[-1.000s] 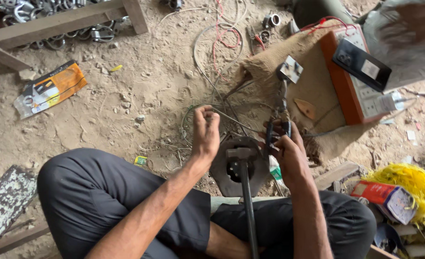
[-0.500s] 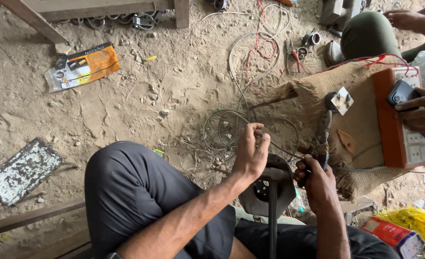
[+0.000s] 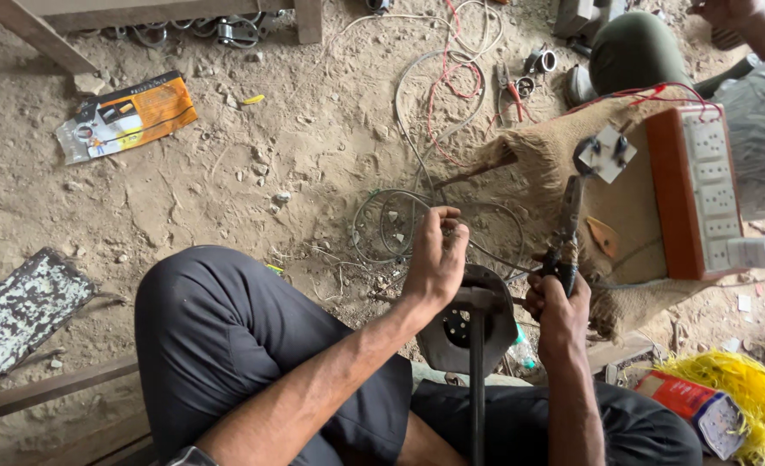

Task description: The person sits on the ground and uses a hammer to repeatedly strike a small metal piece held by pliers on a metal stand. The person adjusts the metal piece and the stand multiple times while continuing to hammer.

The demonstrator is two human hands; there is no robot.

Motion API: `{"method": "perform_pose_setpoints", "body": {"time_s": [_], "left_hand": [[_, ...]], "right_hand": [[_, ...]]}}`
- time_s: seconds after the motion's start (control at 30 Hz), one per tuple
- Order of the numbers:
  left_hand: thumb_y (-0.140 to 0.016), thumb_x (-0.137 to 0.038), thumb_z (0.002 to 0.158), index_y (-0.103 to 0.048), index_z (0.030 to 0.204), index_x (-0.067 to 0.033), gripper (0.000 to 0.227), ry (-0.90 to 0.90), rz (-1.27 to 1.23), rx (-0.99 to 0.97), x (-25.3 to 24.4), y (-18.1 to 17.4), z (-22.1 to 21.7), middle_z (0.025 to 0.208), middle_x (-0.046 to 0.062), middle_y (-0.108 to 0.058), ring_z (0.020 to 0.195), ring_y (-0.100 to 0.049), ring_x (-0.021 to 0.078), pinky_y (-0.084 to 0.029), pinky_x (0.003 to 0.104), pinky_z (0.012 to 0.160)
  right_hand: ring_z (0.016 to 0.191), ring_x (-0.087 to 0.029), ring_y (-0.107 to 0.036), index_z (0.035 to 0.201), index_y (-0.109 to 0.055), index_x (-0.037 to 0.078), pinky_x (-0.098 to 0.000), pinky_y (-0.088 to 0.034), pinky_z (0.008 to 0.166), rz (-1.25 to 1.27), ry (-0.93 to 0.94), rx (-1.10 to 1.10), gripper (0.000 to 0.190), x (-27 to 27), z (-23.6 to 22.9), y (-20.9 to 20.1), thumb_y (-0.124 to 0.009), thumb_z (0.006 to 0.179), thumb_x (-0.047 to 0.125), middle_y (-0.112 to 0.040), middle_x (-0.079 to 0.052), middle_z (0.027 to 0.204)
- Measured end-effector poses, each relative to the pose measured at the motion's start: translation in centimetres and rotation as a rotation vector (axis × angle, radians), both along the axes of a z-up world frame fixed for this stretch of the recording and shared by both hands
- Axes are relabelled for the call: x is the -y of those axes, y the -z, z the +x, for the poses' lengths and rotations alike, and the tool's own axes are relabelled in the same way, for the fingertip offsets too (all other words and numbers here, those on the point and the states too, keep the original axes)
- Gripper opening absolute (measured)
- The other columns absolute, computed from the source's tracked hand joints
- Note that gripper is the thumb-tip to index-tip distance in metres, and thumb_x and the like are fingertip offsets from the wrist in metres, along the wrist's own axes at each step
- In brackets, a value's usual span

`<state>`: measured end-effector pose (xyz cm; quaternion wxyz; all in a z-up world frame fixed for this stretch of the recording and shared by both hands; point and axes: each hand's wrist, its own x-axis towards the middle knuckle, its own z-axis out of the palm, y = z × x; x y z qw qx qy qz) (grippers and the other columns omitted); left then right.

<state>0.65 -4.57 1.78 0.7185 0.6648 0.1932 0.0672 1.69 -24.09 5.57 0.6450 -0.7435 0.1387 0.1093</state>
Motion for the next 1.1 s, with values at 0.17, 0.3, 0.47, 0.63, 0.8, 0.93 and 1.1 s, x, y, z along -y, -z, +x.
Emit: {"method": "perform_pose_setpoints", "body": {"time_s": [0.17,0.3,0.47,0.63,0.8,0.93,1.1], "left_hand": [[-0.051,-0.021,0.098,-0.057,0.111,-0.0032,0.023,0.123,-0.048,-0.088,-0.1,0.1,-0.3,0.087,0.003,-0.059,0.069,-0.057,0.0135,-0.052,0.03,0.056],[-0.054,-0.024,0.097,-0.059,0.109,-0.0047,0.023,0.186,0.014,-0.057,-0.3,-0.5,-0.6,0.086,0.002,-0.061,0.069,-0.057,0.0119,-0.052,0.03,0.056],[-0.055,-0.027,0.098,-0.06,0.11,-0.0059,0.025,0.316,0.03,-0.103,-0.8,-1.1,-0.8,0.081,0.004,-0.063,0.065,-0.057,0.0127,-0.05,0.031,0.054],[-0.054,-0.026,0.098,-0.062,0.111,-0.0055,0.026,0.263,0.089,-0.06,-1.0,-1.2,-0.6,0.085,0.004,-0.067,0.065,-0.061,0.0131,-0.053,0.031,0.055],[-0.057,-0.023,0.098,-0.065,0.11,-0.0047,0.024,0.212,0.159,0.007,-0.8,-0.9,-0.7,0.086,0.006,-0.072,0.074,-0.069,0.0147,-0.056,0.032,0.065],[-0.057,-0.022,0.098,-0.065,0.111,-0.0051,0.023,0.22,0.184,-0.012,-1.0,-0.9,-0.8,0.086,0.007,-0.072,0.074,-0.068,0.017,-0.055,0.034,0.066],[-0.055,-0.021,0.099,-0.065,0.11,-0.0046,0.022,0.221,0.144,0.039,-0.8,-0.7,-0.7,0.09,0.006,-0.073,0.077,-0.069,0.0155,-0.056,0.033,0.068]], "right_hand": [[0.057,-0.011,-0.047,0.105,-0.058,-0.002,-0.0285,-0.04,0.051,-0.099,-0.006,0.018,0.019,-0.8,-0.9,-1.3,-0.051,0.089,0.006,-0.052,-0.005,0.073],[0.058,-0.009,-0.042,0.113,-0.05,0.006,-0.0263,-0.036,0.052,0.411,0.048,-0.127,0.03,-2.1,-2.3,-2.2,-0.045,0.084,0.004,-0.049,-0.002,0.077],[0.062,-0.01,-0.042,0.126,-0.05,0.001,-0.0279,-0.038,0.057,0.685,-0.071,-0.176,0.052,-2.1,-3.0,-3.5,-0.045,0.074,0.007,-0.046,-0.002,0.081],[0.065,-0.012,-0.04,0.134,-0.053,-0.002,-0.0269,-0.037,0.058,1.256,-0.122,-0.283,0.058,-0.8,-2.8,-3.5,-0.053,0.077,0.011,-0.043,-0.002,0.082],[0.065,-0.011,-0.039,0.138,-0.055,0.0,-0.0258,-0.038,0.057,1.334,-0.097,-0.318,0.06,-0.4,-2.6,-1.2,-0.055,0.079,0.011,-0.043,-0.002,0.084],[0.064,-0.012,-0.041,0.138,-0.055,0.0,-0.0255,-0.038,0.055,1.304,-0.1,-0.408,0.06,-0.3,-2.4,0.1,-0.055,0.08,0.012,-0.044,-0.003,0.084],[0.063,-0.011,-0.041,0.136,-0.052,0.001,-0.0249,-0.038,0.052,1.243,-0.066,-0.46,0.059,0.6,-2.5,0.4,-0.053,0.079,0.014,-0.045,-0.002,0.082]]}}
